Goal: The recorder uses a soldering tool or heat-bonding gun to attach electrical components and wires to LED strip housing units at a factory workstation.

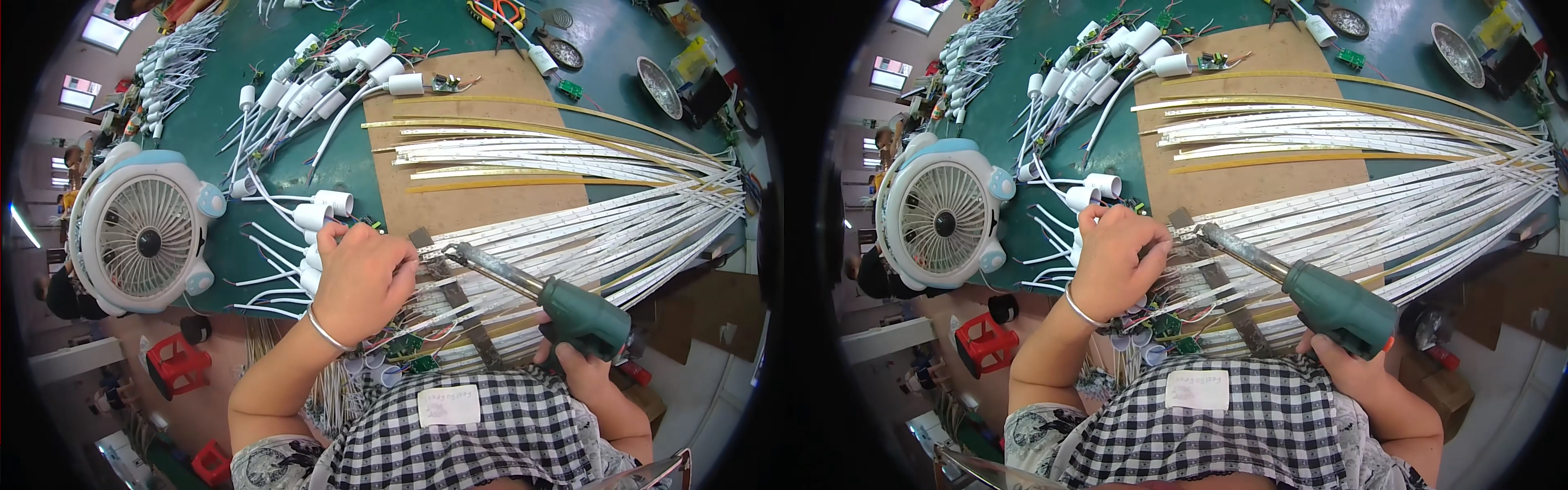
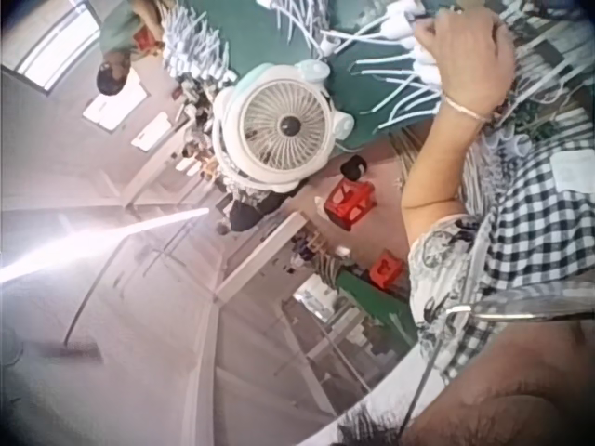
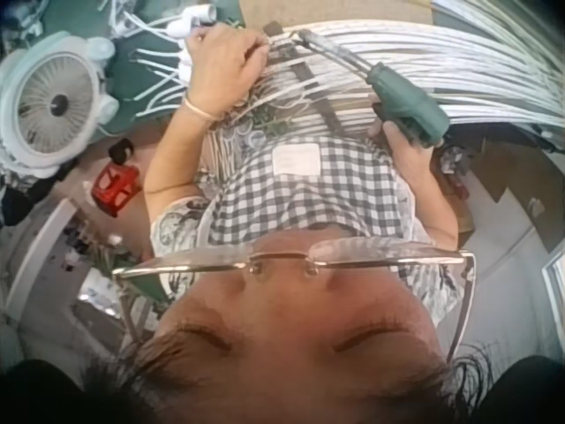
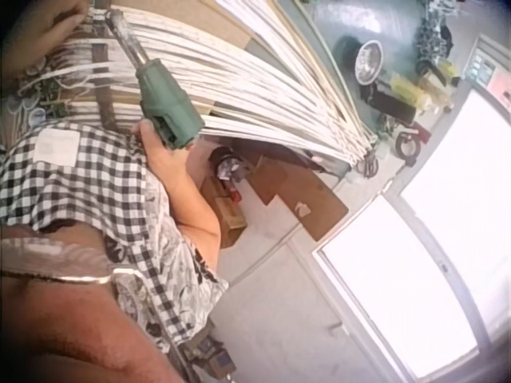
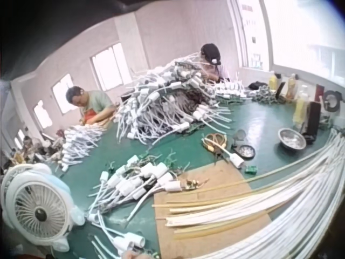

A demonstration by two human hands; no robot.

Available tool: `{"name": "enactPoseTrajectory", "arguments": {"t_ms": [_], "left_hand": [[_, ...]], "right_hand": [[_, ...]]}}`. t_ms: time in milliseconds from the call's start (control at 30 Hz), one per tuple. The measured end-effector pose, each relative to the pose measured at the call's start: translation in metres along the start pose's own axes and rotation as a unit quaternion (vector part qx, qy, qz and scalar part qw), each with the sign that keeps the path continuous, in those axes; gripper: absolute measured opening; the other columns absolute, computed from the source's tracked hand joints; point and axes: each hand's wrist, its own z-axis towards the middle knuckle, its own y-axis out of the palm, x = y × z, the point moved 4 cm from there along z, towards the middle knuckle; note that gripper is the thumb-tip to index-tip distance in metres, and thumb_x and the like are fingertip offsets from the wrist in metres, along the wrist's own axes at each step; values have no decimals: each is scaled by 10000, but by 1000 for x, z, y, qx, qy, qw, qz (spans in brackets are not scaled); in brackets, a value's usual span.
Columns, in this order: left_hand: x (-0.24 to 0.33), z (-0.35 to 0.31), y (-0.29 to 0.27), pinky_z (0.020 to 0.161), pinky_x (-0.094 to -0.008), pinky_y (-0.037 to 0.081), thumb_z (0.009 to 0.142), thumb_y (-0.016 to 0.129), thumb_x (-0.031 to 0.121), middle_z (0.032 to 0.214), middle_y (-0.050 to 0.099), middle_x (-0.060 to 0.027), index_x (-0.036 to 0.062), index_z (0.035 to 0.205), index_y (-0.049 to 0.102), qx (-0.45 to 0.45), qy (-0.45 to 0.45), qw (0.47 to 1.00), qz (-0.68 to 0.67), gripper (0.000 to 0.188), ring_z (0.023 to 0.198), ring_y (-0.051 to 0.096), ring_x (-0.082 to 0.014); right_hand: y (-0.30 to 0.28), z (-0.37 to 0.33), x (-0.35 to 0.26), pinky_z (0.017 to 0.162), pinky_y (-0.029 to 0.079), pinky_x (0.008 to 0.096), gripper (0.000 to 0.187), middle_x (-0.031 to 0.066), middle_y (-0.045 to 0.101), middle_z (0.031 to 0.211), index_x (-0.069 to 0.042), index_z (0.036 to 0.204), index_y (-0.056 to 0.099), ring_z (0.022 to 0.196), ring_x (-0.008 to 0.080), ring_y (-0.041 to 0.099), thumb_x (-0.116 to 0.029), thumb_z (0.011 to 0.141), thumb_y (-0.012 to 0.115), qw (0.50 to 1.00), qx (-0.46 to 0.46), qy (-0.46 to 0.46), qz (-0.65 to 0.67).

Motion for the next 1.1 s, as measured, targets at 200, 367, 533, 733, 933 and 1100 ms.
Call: {"name": "enactPoseTrajectory", "arguments": {"t_ms": [200, 367, 533, 733, 933, 1100], "left_hand": [[-8, 6, 0, 894, -406, 273, 786, 667, 171, 740, 607, 19, 130, 830, 659, -17, 4, 1000, -3, 60, 820, 559, -177], [-16, 7, -1, 881, -398, 281, 792, 659, 173, 700, 599, 20, 132, 815, 660, -48, -12, 998, -44, 47, 795, 554, -176], [-17, 13, 2, 850, -397, 282, 756, 638, 141, 674, 585, 33, 141, 771, 640, -20, 6, 1000, -21, 15, 743, 534, -177], [-16, 13, 11, 839, -393, 285, 721, 628, 121, 657, 570, 38, 142, 740, 618, -3, 15, 1000, 22, 30, 716, 529, -173], [-16, 12, 14, 837, -396, 285, 709, 636, 124, 649, 562, 40, 150, 741, 619, 25, 27, 998, 51, 45, 710, 527, -171], [-14, 12, 5, 828, -413, 293, 736, 638, 138, 641, 600, -4, 125, 705, 612, 36, 13, 999, 26, 43, 721, 535, -199]], "right_hand": [[4, 6, -6, 595, 522, 304, 588, 168, 598, 1121, 40, 1328, 390, 629, 209, 618, -223, 858, 627, 1000, 23, -16, 7], [7, 11, -10, 585, 520, 299, 602, 171, 601, 1120, 46, 1322, 385, 619, 209, 617, -240, 856, 636, 999, 26, -7, 19], [10, 13, -9, 592, 520, 305, 573, 178, 600, 1127, 48, 1310, 403, 631, 219, 621, -219, 855, 627, 1000, 17, 6, 20], [12, 14, -6, 611, 525, 314, 560, 184, 597, 1137, 40, 1317, 404, 646, 229, 626, -172, 842, 613, 999, 18, 28, 29], [15, 16, -10, 618, 525, 311, 554, 180, 596, 1142, 35, 1325, 401, 666, 223, 630, -157, 845, 602, 999, 13, 21, 23], [16, 14, -8, 632, 517, 294, 513, 166, 601, 1115, 35, 1303, 427, 682, 203, 626, -186, 874, 599, 998, -26, 6, -63]]}}
